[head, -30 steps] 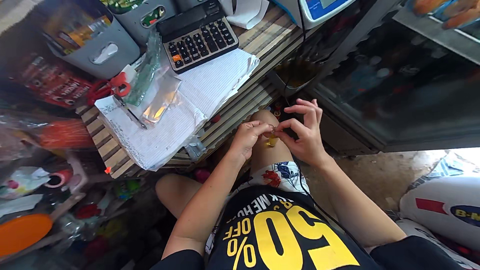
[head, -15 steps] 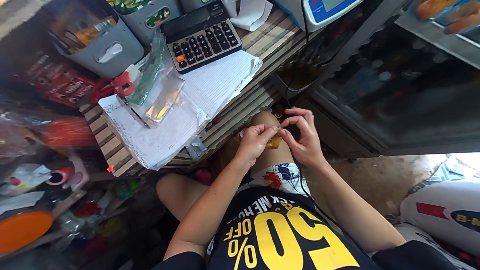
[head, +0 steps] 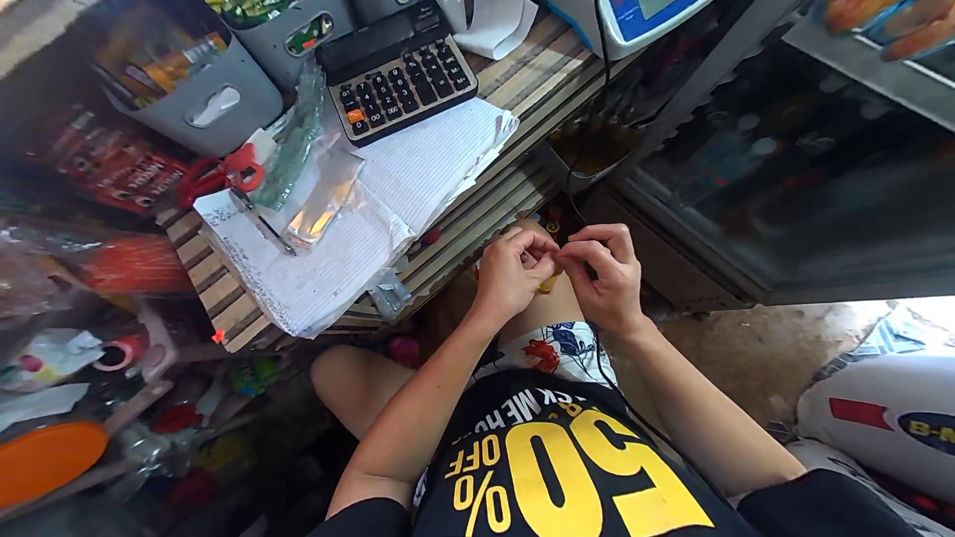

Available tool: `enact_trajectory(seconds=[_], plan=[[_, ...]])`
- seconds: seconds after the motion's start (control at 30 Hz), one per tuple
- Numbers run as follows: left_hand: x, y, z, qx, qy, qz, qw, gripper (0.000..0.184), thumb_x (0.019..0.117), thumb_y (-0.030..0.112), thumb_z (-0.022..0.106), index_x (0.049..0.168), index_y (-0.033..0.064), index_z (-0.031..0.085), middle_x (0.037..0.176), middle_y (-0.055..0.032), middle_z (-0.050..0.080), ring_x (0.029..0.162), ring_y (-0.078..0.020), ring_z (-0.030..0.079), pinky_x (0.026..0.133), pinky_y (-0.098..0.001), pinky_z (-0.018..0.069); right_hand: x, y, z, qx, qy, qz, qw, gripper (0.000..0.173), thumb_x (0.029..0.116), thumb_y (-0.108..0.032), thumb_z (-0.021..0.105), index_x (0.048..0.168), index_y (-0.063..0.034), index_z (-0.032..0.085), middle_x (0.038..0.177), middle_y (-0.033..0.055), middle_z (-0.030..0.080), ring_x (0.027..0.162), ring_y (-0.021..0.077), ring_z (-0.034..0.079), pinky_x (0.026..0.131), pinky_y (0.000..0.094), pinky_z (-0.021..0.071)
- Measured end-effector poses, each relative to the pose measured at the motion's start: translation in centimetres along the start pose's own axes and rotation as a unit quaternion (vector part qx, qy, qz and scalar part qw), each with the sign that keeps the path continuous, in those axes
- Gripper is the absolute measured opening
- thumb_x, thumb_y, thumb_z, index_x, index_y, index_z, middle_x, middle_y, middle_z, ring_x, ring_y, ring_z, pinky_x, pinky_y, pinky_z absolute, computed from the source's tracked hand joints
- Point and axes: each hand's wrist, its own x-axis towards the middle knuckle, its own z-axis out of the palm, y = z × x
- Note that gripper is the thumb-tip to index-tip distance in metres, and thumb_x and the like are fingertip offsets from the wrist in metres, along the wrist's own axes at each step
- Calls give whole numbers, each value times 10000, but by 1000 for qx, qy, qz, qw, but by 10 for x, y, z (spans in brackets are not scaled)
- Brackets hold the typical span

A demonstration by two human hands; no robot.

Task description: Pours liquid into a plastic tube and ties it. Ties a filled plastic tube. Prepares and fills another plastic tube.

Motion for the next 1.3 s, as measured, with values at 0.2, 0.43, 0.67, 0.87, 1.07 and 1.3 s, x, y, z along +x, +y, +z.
enact_trajectory(seconds=[0.2,0.43,0.67,0.87,1.07,1.3], plan=[[-6,-9,-4,43,-11,101,994,125,946,122,676,1002,56,766,933,-57,648,894,-154,621,803,-315,530,3,-1,1,-3,0,50,999,100,984,-112,660,991,-28,714,1132,112,589,974,101,612,822,213,538],[-6,-12,0,32,39,116,992,35,871,63,770,904,56,776,912,-50,678,915,-167,615,818,-315,510,11,0,0,60,-43,52,996,115,1005,-57,583,990,19,667,1071,133,636,1003,143,647,868,258,562],[-9,-12,6,58,85,140,985,41,861,131,803,889,105,790,888,-1,687,917,-162,583,844,-328,463,25,-8,-5,-20,-46,-6,999,170,1031,-78,513,976,7,650,984,146,687,933,240,677,822,389,555],[-9,-10,9,70,108,185,974,48,857,152,805,879,112,789,846,17,669,876,-138,559,796,-298,442,28,-17,-7,-35,1,-51,998,113,1004,-31,526,966,15,622,959,153,677,958,238,680,851,352,568],[-8,-8,9,79,70,183,977,29,882,94,766,899,70,765,907,-34,675,916,-159,624,837,-320,522,18,-12,0,58,3,32,998,101,1025,-82,535,1025,-18,613,1047,105,655,1047,172,653,918,318,558],[3,1,-1,3,82,179,980,88,974,69,670,971,0,724,916,-74,717,813,-97,688,755,-261,592,3,-3,12,384,-85,297,870,422,1108,-340,307,1396,-124,528,1327,12,600,1210,130,582,1048,367,492]])
